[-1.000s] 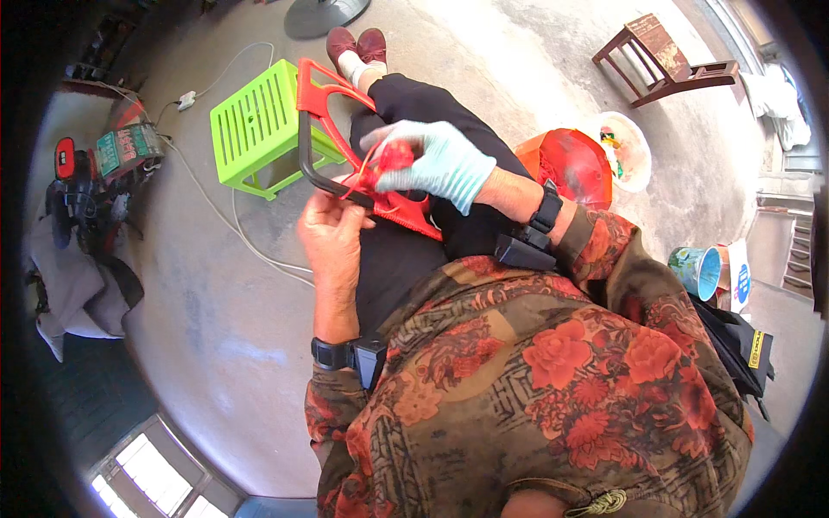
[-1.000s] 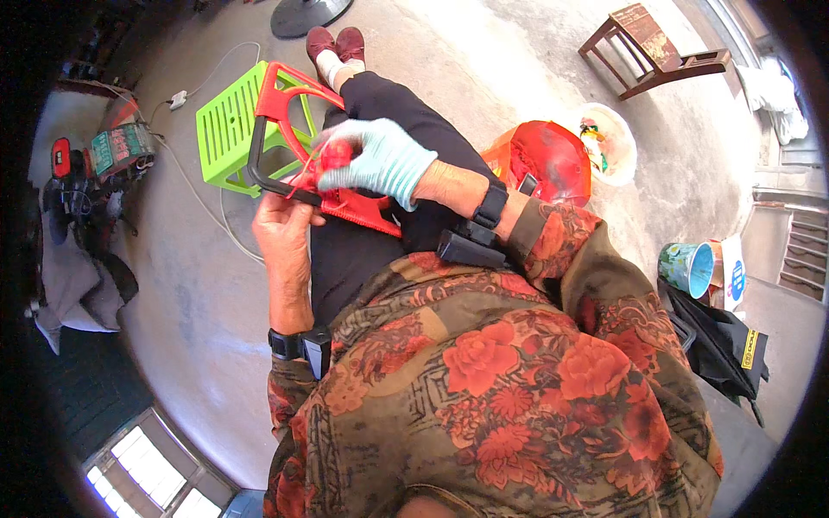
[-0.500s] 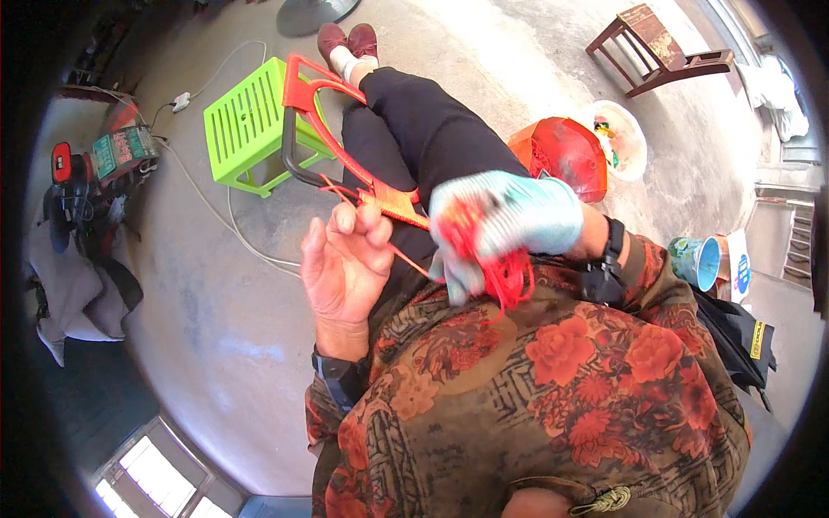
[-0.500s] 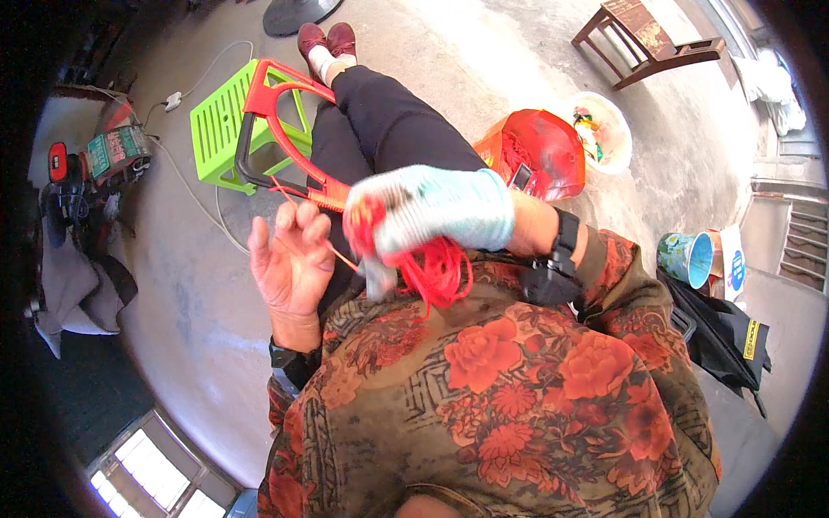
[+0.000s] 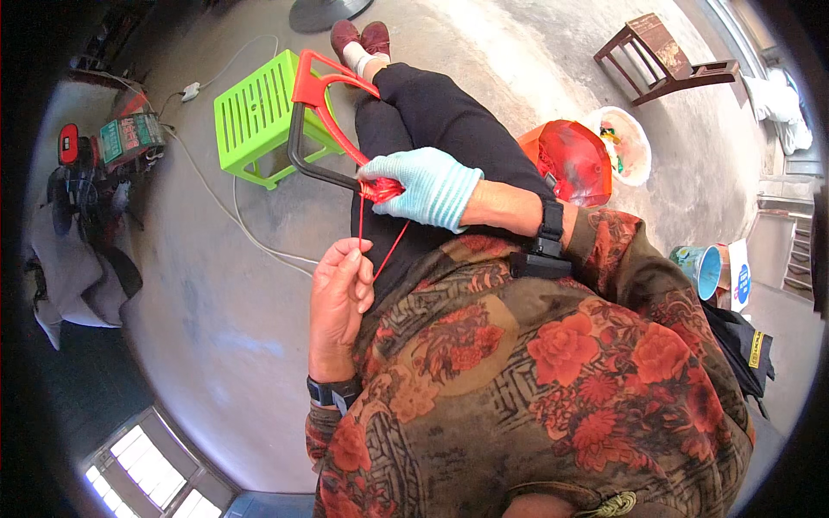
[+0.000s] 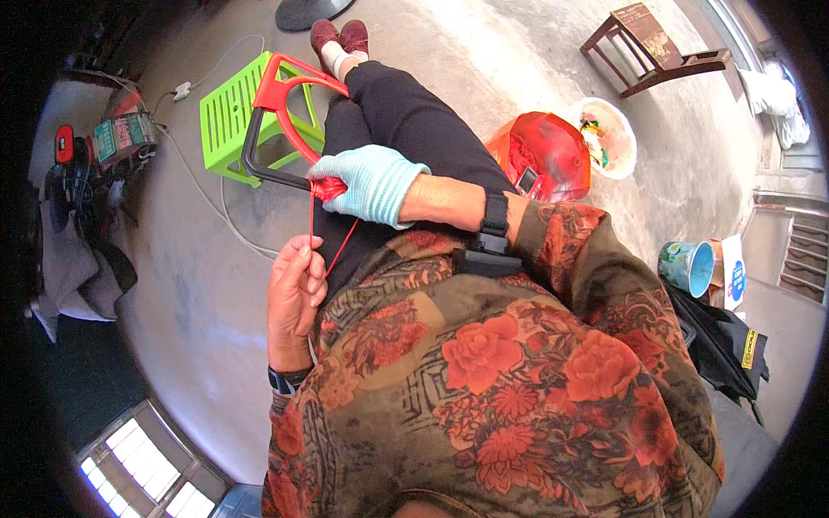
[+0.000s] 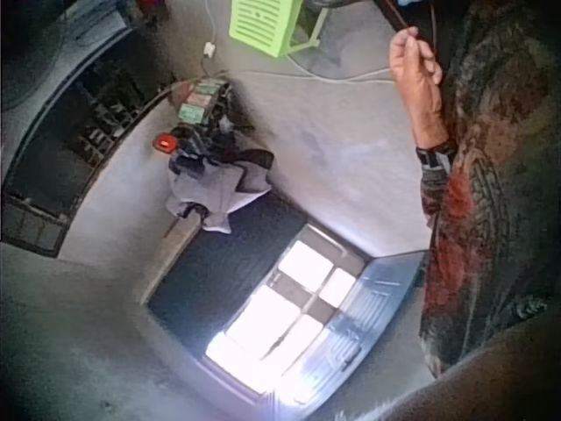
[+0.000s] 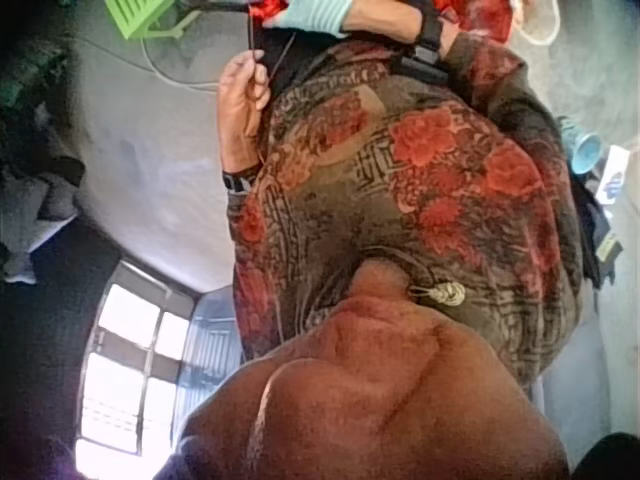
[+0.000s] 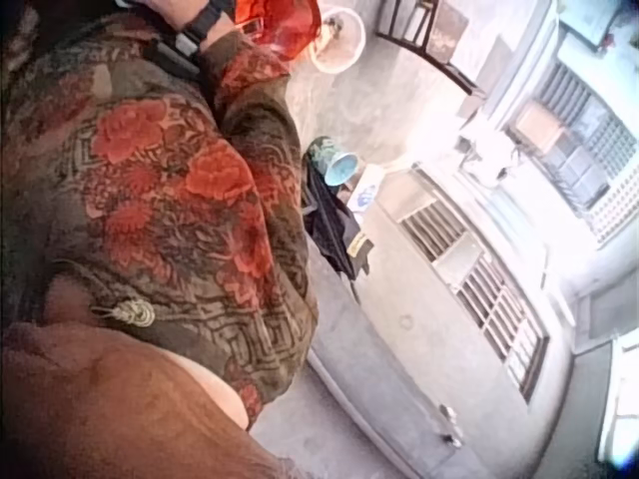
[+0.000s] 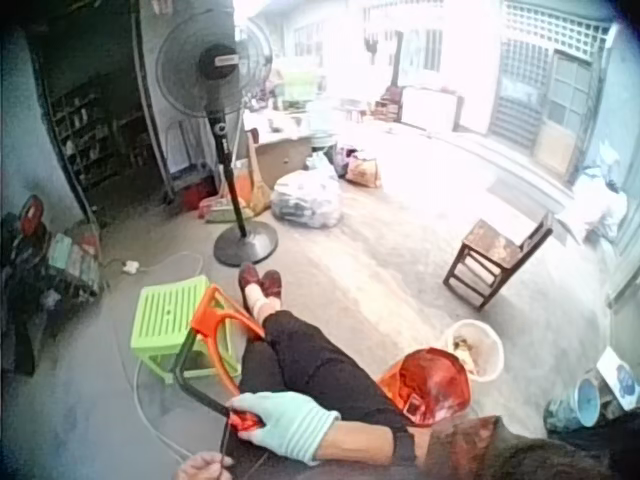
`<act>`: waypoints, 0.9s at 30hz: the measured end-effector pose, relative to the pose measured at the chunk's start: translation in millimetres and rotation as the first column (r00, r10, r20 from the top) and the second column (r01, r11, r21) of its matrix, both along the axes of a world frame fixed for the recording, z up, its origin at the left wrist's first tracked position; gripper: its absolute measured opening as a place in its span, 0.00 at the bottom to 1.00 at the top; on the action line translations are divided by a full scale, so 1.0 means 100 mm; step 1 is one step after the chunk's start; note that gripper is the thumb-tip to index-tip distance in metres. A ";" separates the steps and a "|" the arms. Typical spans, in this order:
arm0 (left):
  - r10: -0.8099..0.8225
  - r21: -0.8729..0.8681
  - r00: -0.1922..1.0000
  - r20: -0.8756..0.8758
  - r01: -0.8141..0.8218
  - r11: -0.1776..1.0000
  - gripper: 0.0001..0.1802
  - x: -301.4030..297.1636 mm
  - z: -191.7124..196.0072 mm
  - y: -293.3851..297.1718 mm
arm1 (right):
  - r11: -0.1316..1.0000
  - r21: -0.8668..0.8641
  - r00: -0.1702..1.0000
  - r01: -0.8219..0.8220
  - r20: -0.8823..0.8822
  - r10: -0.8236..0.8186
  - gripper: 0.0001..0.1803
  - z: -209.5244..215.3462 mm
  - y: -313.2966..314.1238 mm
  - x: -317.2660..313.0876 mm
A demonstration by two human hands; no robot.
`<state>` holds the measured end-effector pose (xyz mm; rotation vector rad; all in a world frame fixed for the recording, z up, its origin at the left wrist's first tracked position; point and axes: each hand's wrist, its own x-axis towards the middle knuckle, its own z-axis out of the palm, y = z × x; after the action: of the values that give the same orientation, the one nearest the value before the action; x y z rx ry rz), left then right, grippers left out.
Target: The recorder is wrapping a red plastic string around a black and red plastic chair frame to create a woven seat or surface.
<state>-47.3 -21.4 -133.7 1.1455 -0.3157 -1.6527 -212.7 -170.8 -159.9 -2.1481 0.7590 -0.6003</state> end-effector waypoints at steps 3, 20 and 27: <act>-0.054 0.021 0.981 0.185 0.051 0.998 0.06 0.00 0.03 0.05 | 0.991 0.131 0.999 -0.014 -0.030 0.019 0.18 -0.04 -0.01 0.06; 0.051 -0.180 0.983 -0.176 -0.083 0.980 0.08 -0.06 0.12 0.04 | 0.999 -0.024 0.993 0.024 -0.118 -0.027 0.21 0.29 -0.16 -0.95; -0.055 -0.229 0.989 -0.138 0.022 0.973 0.07 -0.18 0.20 -0.13 | 0.662 0.730 0.896 0.173 0.163 -0.414 0.12 0.51 -0.16 -1.01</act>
<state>-65.2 -33.9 -113.9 0.8494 -0.4253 -1.6754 -313.8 -186.8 -108.7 -1.1837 0.9746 -0.6668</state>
